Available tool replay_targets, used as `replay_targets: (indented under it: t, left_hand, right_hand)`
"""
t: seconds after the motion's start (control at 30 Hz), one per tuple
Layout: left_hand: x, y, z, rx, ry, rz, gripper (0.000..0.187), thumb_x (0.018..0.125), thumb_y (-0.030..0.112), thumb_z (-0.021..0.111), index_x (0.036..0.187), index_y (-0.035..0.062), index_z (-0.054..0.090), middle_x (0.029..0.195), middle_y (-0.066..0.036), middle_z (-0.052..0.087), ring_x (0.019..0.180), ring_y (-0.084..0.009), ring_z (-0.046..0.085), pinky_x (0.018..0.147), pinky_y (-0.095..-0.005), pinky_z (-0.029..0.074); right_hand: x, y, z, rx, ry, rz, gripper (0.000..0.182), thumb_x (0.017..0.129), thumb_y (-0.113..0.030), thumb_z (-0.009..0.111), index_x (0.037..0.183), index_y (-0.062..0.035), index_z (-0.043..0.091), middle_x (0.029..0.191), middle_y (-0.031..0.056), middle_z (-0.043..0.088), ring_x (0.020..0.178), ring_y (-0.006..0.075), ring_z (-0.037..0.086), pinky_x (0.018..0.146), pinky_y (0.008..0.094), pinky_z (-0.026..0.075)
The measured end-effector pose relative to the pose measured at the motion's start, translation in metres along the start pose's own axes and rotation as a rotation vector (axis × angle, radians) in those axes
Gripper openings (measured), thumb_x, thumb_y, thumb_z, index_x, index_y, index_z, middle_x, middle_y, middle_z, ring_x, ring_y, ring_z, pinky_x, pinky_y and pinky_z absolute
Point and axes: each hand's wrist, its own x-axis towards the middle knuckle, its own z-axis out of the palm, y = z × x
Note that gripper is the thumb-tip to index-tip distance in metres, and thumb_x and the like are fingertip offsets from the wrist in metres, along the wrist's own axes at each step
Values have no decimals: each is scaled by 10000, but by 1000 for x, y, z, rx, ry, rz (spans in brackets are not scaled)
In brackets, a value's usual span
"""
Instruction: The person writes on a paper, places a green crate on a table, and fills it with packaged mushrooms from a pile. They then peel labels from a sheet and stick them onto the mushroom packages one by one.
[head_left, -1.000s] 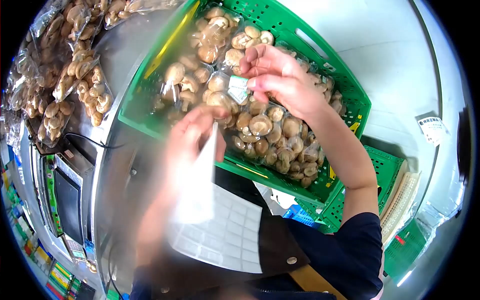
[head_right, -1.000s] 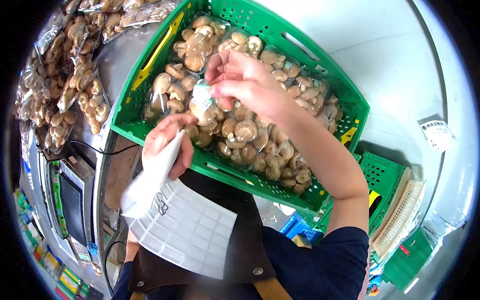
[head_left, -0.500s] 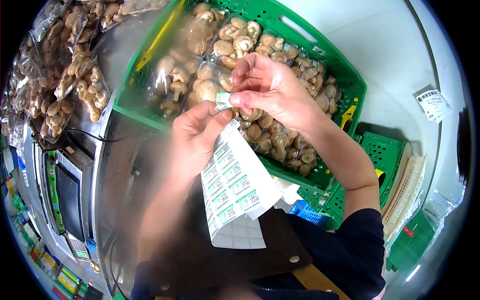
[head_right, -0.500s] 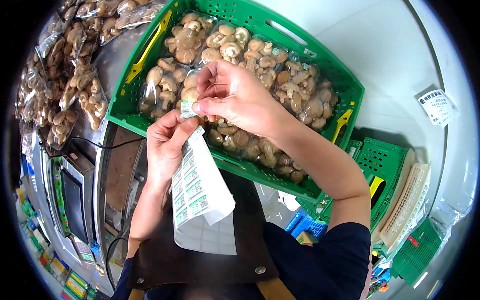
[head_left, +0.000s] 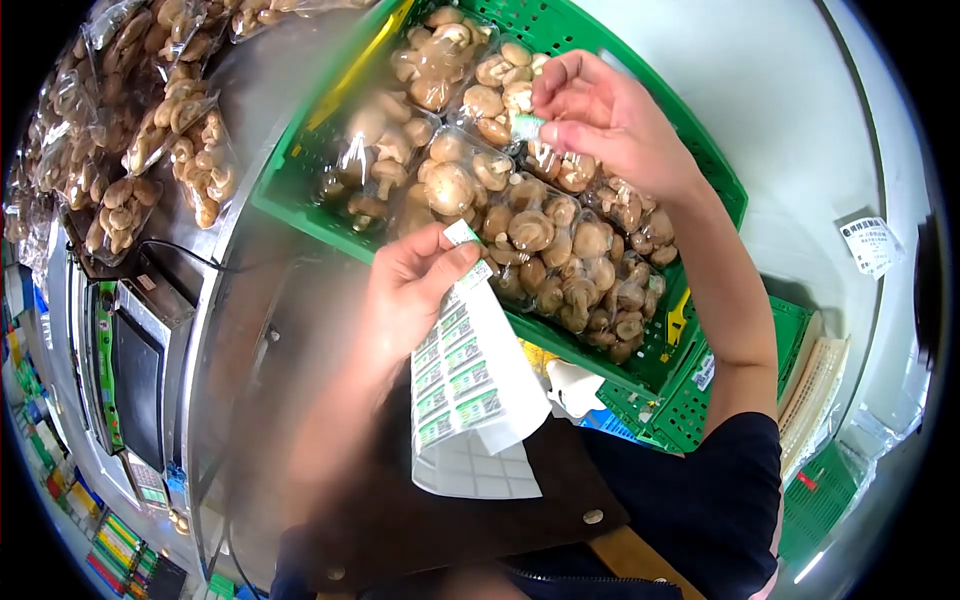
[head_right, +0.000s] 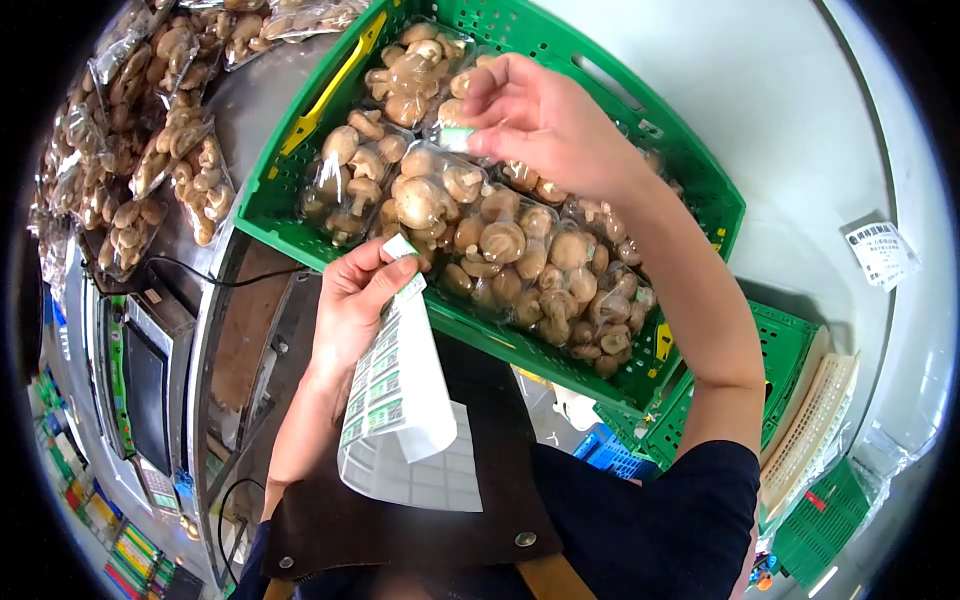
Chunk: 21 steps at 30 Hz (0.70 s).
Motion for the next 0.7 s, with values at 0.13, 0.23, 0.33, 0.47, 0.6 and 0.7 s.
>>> replay_targets:
  t: [0.13, 0.23, 0.33, 0.47, 0.6, 0.7]
  left_hand:
    - [0, 9, -6, -26, 36, -35, 89, 885, 85, 627, 934, 29, 676, 741, 47, 622, 594, -1, 480, 537, -165, 345]
    - [1, 14, -13, -69, 21, -96, 108, 869, 77, 630, 952, 22, 673, 811, 37, 648, 628, -2, 487, 562, -164, 350]
    - [4, 17, -16, -112, 23, -106, 134, 857, 82, 642, 974, 20, 666, 851, 19, 660, 637, 0, 496, 575, -159, 358]
    - [7, 27, -20, -164, 6, -150, 166, 852, 75, 649, 1009, 19, 651, 908, -3, 670, 646, -4, 508, 576, -159, 369]
    - [13, 26, -27, -67, -63, -141, 270, 914, 218, 638, 1104, 36, 580, 761, 14, 595, 636, -55, 554, 589, -204, 438]
    - [17, 28, -25, -67, -73, -154, 280, 916, 217, 633, 1123, 39, 571, 757, 11, 592, 630, -53, 551, 582, -200, 432]
  right_hand:
    - [45, 42, -45, -592, -8, -33, 288, 799, 8, 549, 1069, -60, 476, 909, 18, 499, 804, 93, 534, 682, 268, 450]
    - [76, 62, -70, -887, -52, -39, 312, 791, 34, 515, 1081, -74, 474, 912, 51, 513, 794, 151, 533, 717, 316, 452]
    - [104, 95, -83, -1003, -113, -67, 301, 795, 81, 462, 1055, -71, 464, 942, 73, 530, 798, 227, 524, 750, 346, 449]
    - [128, 90, -76, -1037, -257, 107, 275, 787, 75, 452, 1028, -56, 460, 992, 88, 537, 861, 261, 551, 758, 385, 457]
    - [146, 117, -73, -1208, -298, 82, 320, 770, 85, 462, 1058, -53, 484, 1058, 106, 537, 988, 320, 552, 806, 428, 469]
    - [146, 152, -69, -1308, -66, -74, 416, 772, 79, 501, 1166, -53, 483, 1134, 115, 515, 1059, 323, 537, 881, 420, 476]
